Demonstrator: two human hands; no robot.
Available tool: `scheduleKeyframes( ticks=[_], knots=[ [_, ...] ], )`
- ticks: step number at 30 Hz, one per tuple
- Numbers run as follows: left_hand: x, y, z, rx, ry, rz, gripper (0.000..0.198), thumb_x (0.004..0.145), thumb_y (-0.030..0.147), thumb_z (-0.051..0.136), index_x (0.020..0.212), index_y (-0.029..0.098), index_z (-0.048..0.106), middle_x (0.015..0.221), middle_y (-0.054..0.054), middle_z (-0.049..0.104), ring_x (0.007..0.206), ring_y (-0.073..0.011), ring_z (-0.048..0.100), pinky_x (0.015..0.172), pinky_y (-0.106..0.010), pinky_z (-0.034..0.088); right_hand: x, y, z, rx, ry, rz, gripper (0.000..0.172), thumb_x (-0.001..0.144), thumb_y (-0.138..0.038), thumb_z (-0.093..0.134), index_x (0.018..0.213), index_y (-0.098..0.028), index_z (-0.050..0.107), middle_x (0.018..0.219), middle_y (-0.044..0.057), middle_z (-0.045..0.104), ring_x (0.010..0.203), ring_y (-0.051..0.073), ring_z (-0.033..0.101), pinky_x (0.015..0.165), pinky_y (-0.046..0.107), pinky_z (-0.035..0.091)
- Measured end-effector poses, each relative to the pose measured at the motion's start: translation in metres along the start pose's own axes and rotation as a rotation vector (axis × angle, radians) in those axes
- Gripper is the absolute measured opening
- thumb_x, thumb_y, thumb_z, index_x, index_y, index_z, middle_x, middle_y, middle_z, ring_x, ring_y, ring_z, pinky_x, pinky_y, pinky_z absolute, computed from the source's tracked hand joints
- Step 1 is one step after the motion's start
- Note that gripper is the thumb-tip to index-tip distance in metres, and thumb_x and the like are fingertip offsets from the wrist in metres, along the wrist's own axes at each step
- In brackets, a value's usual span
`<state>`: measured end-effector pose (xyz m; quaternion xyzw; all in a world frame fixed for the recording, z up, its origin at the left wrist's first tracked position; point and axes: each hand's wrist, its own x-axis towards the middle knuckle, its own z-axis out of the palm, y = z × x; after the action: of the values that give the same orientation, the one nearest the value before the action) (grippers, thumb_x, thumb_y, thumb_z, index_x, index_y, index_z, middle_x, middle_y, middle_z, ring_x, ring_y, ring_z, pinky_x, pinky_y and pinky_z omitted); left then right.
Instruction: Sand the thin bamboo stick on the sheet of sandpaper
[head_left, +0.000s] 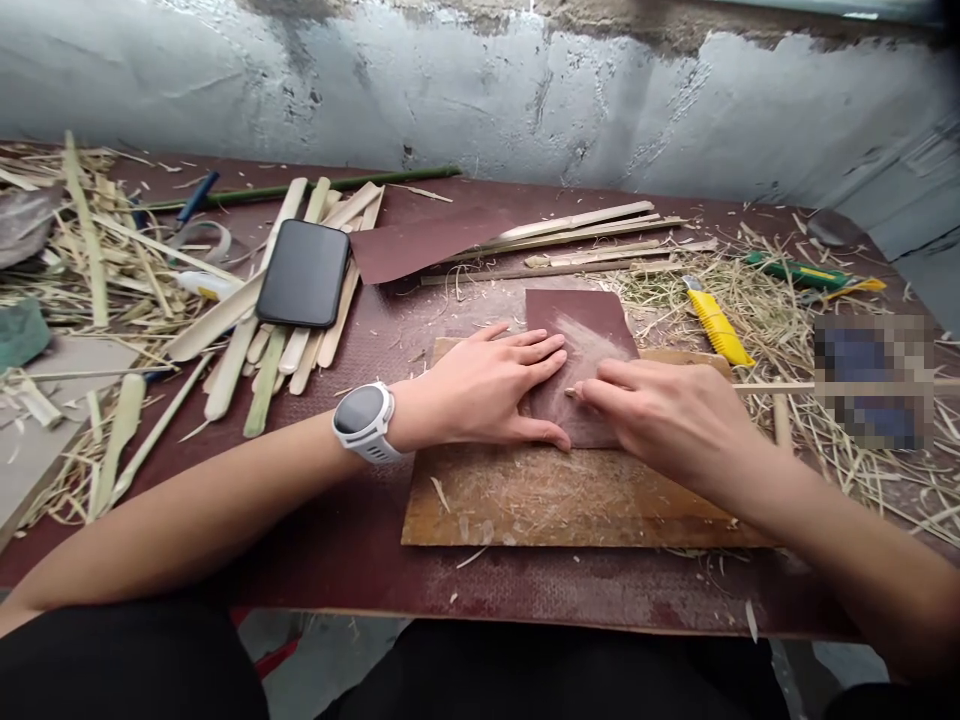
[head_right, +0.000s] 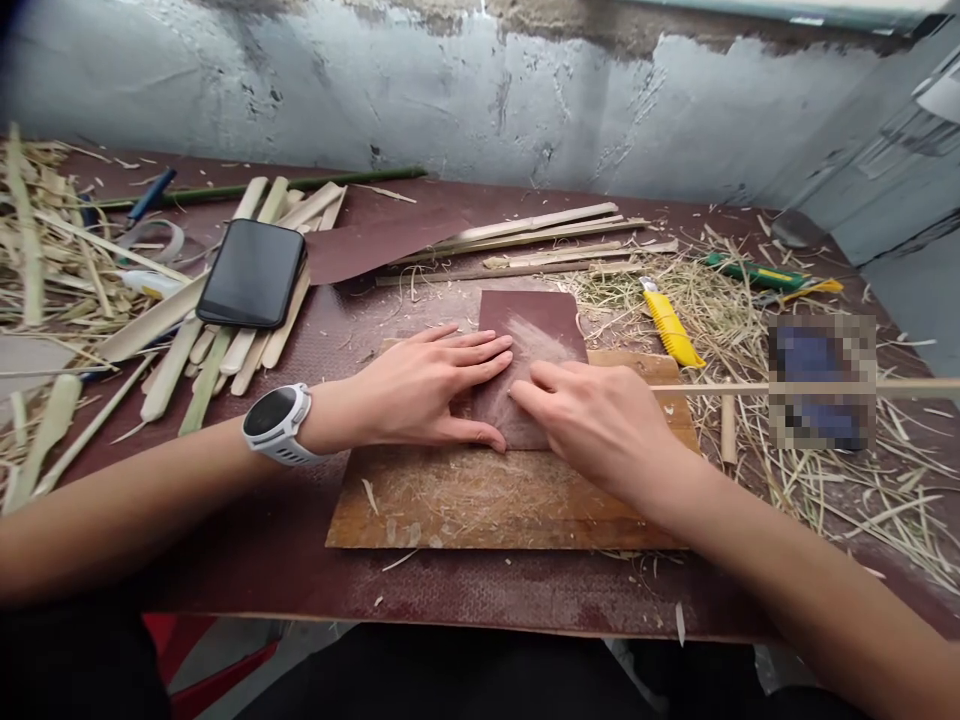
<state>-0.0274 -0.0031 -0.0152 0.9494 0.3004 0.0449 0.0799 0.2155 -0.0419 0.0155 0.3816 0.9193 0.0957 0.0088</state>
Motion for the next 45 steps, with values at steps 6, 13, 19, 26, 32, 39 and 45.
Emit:
scheduleKeyframes(
  ticks=[6,13,19,26,32,39,45],
  knots=[
    [0.000,0.001,0.000,0.008,-0.012,-0.012,0.101,0.092,0.086,0.052,0.160,0.012,0.045,0.169,-0.015,0.036,0.159,-0.0309,0.037,0.133,-0.050,0.025,-0.001,-0.002,-0.004,-0.005,-0.029,-0.068,0.019,0.098,-0.008,0.056,0.101,-0.021,0.069,0.089,0.001,0.070,0.068,0.015,0.056,0.058,0.033,0.020],
    [0.000,0.000,0.002,-0.001,-0.004,-0.005,0.101,0.091,0.086,0.054,0.159,0.011,0.046,0.169,-0.015,0.035,0.159,-0.0319,0.037,0.132,-0.047,0.028,0.003,-0.009,-0.008,-0.110,0.018,-0.105,0.019,0.101,-0.009,0.052,0.102,-0.017,0.070,0.095,0.006,0.071,0.075,0.019,0.060,0.061,0.033,0.027],
    [0.000,0.000,0.003,0.002,0.018,0.002,0.102,0.090,0.088,0.053,0.159,0.013,0.047,0.168,-0.015,0.036,0.159,-0.0316,0.037,0.132,-0.048,0.028,-0.004,-0.015,-0.009,-0.141,0.024,-0.061,0.025,0.098,-0.004,0.052,0.101,-0.019,0.071,0.089,0.004,0.069,0.067,0.017,0.055,0.060,0.033,0.027],
    [0.000,-0.001,0.004,-0.004,0.016,0.008,0.102,0.091,0.088,0.052,0.159,0.011,0.047,0.168,-0.015,0.038,0.159,-0.0317,0.037,0.132,-0.048,0.026,-0.003,-0.021,-0.010,-0.140,0.038,-0.056,0.016,0.099,-0.009,0.057,0.100,-0.018,0.071,0.088,0.003,0.069,0.068,0.018,0.059,0.058,0.033,0.027],
    [0.000,-0.001,0.005,0.008,0.020,0.029,0.105,0.090,0.090,0.049,0.158,0.009,0.048,0.168,-0.015,0.038,0.158,-0.0321,0.037,0.132,-0.044,0.028,-0.004,-0.027,-0.010,-0.196,0.054,0.023,0.018,0.099,-0.009,0.055,0.103,-0.017,0.071,0.087,0.004,0.067,0.069,0.019,0.059,0.058,0.034,0.026],
    [0.000,0.000,0.003,0.014,0.032,0.035,0.105,0.089,0.089,0.052,0.158,0.009,0.048,0.167,-0.015,0.039,0.157,-0.0333,0.040,0.132,-0.049,0.030,-0.007,-0.032,-0.013,-0.120,-0.010,0.074,0.017,0.094,-0.006,0.058,0.093,-0.019,0.069,0.079,0.002,0.063,0.065,0.018,0.058,0.055,0.033,0.022],
    [0.000,-0.001,0.002,0.019,0.032,-0.002,0.106,0.088,0.090,0.052,0.157,0.009,0.050,0.166,-0.017,0.039,0.156,-0.0330,0.041,0.132,-0.048,0.030,-0.002,-0.025,-0.004,-0.153,0.067,0.086,0.018,0.101,-0.011,0.055,0.103,-0.018,0.071,0.087,0.003,0.067,0.069,0.017,0.059,0.055,0.032,0.023]
  ],
)
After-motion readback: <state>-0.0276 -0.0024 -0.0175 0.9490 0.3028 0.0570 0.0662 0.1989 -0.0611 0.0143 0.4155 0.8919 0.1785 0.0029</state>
